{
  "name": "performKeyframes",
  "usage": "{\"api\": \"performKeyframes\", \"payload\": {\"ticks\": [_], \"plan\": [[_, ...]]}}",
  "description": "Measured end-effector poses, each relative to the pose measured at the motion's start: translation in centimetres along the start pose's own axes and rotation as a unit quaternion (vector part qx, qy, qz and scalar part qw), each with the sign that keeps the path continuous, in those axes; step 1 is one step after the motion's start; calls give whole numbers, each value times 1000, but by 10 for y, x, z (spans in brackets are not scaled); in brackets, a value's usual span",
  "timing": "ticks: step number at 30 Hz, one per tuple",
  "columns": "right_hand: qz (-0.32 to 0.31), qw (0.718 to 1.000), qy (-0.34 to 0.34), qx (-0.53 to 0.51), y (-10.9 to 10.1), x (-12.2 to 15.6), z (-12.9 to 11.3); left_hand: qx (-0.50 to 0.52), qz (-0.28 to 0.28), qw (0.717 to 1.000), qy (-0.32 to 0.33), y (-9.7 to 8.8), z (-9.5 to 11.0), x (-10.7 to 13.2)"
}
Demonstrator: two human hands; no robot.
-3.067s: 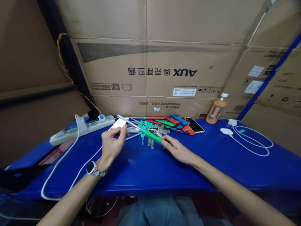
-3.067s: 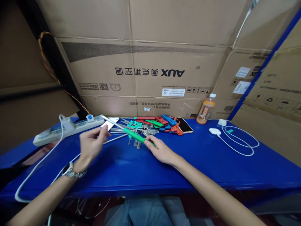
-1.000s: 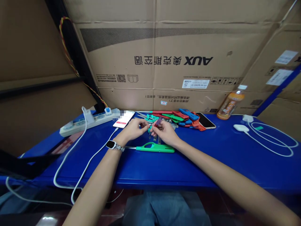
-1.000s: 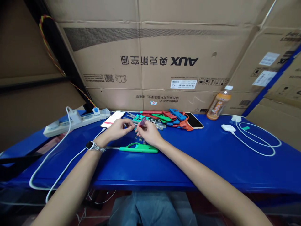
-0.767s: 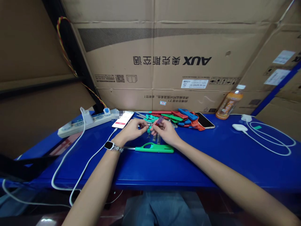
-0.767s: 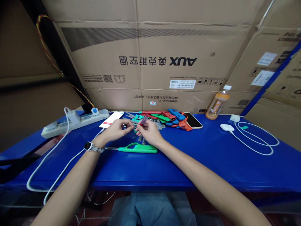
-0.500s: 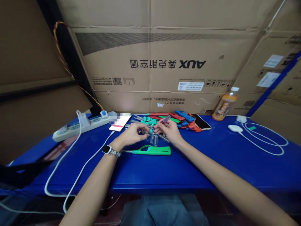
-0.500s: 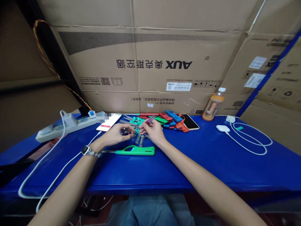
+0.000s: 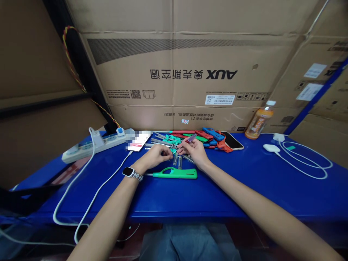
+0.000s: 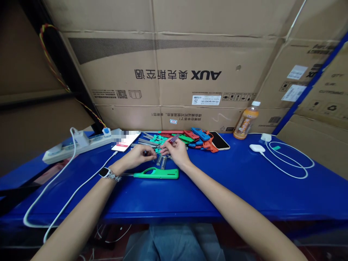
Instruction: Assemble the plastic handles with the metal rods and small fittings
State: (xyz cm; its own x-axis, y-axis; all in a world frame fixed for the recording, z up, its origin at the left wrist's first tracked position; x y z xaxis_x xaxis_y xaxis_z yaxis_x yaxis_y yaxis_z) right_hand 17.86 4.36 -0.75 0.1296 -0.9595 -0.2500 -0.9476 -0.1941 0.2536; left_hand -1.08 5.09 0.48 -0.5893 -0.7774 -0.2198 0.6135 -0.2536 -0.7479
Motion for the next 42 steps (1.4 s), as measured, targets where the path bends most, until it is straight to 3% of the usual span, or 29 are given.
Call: {"api": "performKeyframes", "payload": {"ticks": [5, 11, 23, 30, 42], "plan": [[6, 1000, 1, 9, -3, 1, -3, -29, 42, 998, 33, -2, -1, 1], [8, 1000, 11, 12, -7, 4, -4, -30, 12, 999, 37, -2, 2, 0], [-3, 1000, 26, 18, -8, 5, -4, 26, -9, 1000, -13, -3, 1, 1], [-2, 1000, 23, 21, -6, 7, -6, -55, 43, 997, 30, -6, 5, 2], [-5, 1000, 27, 14, -6, 7, -5, -16, 4, 999, -32, -3, 1, 0]]}}
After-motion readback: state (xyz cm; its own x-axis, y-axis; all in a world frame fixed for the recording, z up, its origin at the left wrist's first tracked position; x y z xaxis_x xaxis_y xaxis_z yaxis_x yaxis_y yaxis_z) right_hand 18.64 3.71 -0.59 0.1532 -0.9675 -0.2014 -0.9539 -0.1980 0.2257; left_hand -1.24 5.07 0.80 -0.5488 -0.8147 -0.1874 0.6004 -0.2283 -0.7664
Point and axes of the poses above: each hand's wrist, its own x-axis away from the middle knuckle, its own y-axis out of the palm, z = x × y, the point moved 1 cm from there along -x, towards the middle knuckle, and after that the axes turned 1 degree about -z, right-handed, at the moved point
